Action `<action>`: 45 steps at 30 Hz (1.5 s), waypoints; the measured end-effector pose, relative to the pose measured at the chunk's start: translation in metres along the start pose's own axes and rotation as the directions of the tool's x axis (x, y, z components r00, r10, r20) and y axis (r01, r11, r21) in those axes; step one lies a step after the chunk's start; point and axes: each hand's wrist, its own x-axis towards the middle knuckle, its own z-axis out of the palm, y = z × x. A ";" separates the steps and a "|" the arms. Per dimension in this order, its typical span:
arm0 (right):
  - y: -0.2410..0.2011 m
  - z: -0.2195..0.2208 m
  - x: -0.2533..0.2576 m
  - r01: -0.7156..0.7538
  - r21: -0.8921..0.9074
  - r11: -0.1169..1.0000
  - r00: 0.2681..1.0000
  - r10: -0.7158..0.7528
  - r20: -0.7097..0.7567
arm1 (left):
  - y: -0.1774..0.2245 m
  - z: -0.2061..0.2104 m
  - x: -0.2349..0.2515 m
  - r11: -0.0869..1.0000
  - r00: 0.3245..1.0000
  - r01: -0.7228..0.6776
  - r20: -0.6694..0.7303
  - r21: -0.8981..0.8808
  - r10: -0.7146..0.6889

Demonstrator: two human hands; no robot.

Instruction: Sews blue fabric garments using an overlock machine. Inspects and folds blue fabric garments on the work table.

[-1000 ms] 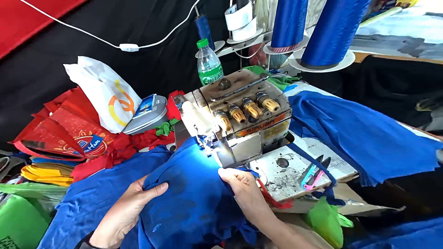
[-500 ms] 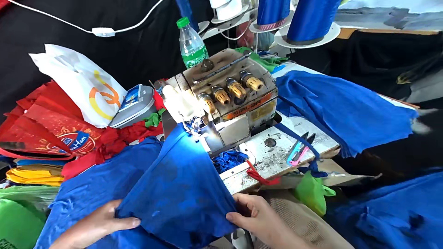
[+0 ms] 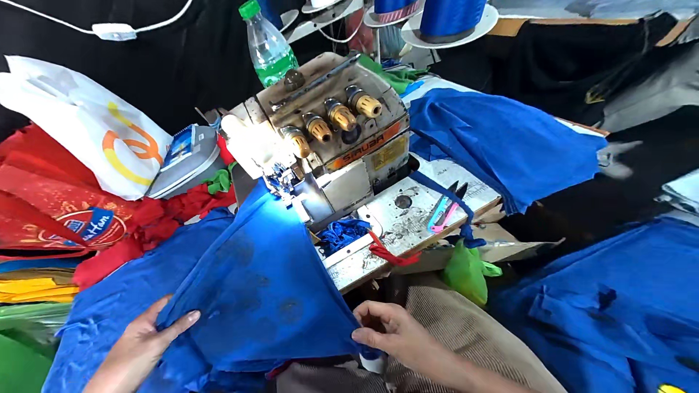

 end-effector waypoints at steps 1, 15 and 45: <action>0.006 -0.001 -0.001 -0.028 -0.013 1.000 1.000 0.028 0.008 | -0.005 0.009 0.002 0.993 0.998 -0.011 -0.059 0.116 0.018; 0.018 -0.010 -0.011 -0.130 -0.168 0.977 0.991 0.124 -0.048 | 0.041 0.231 -0.081 0.873 0.882 -0.461 0.189 0.157 0.432; 0.019 -0.009 -0.024 -0.127 -0.275 0.953 0.991 0.135 0.008 | 0.089 0.206 -0.054 0.613 0.747 -0.654 0.503 0.443 0.434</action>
